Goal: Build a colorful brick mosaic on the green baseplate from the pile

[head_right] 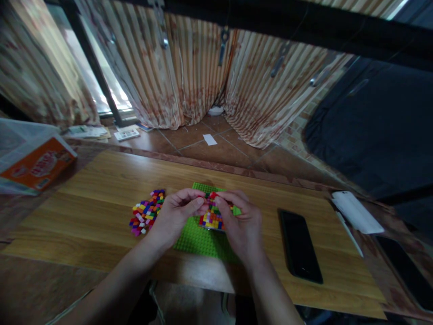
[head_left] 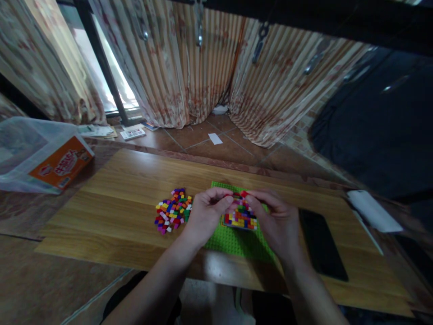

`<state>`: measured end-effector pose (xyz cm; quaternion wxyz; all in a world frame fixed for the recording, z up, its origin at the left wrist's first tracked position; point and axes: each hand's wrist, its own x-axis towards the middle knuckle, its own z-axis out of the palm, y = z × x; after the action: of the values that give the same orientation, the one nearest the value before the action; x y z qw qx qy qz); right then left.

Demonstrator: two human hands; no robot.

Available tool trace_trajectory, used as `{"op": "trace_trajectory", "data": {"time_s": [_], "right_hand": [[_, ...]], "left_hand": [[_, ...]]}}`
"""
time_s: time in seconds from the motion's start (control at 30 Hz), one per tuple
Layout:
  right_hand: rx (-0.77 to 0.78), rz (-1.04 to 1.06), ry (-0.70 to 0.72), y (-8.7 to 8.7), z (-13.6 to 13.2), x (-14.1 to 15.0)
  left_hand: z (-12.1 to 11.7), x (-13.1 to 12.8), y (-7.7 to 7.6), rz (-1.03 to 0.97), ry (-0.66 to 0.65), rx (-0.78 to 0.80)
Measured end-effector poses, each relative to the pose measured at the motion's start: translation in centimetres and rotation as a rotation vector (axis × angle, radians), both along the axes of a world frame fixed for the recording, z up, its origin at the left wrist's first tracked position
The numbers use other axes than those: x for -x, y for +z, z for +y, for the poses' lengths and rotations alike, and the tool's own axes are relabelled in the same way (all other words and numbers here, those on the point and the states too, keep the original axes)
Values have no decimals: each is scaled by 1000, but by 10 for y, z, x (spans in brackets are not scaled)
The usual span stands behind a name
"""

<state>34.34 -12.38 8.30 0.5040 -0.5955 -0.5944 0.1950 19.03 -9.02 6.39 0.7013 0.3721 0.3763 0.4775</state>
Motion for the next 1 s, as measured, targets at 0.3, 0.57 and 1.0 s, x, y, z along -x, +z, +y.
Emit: {"op": "trace_trajectory", "data": {"time_s": [0.3, 0.57, 1.0], "right_hand": [[224, -160, 160, 9, -5, -61], [286, -316, 208, -1, -3, -50], [356, -105, 122, -15, 3, -52]], "left_hand": [[11, 16, 0, 153, 22, -1], [13, 13, -1, 179, 11, -7], [12, 14, 1, 206, 2, -13]]}}
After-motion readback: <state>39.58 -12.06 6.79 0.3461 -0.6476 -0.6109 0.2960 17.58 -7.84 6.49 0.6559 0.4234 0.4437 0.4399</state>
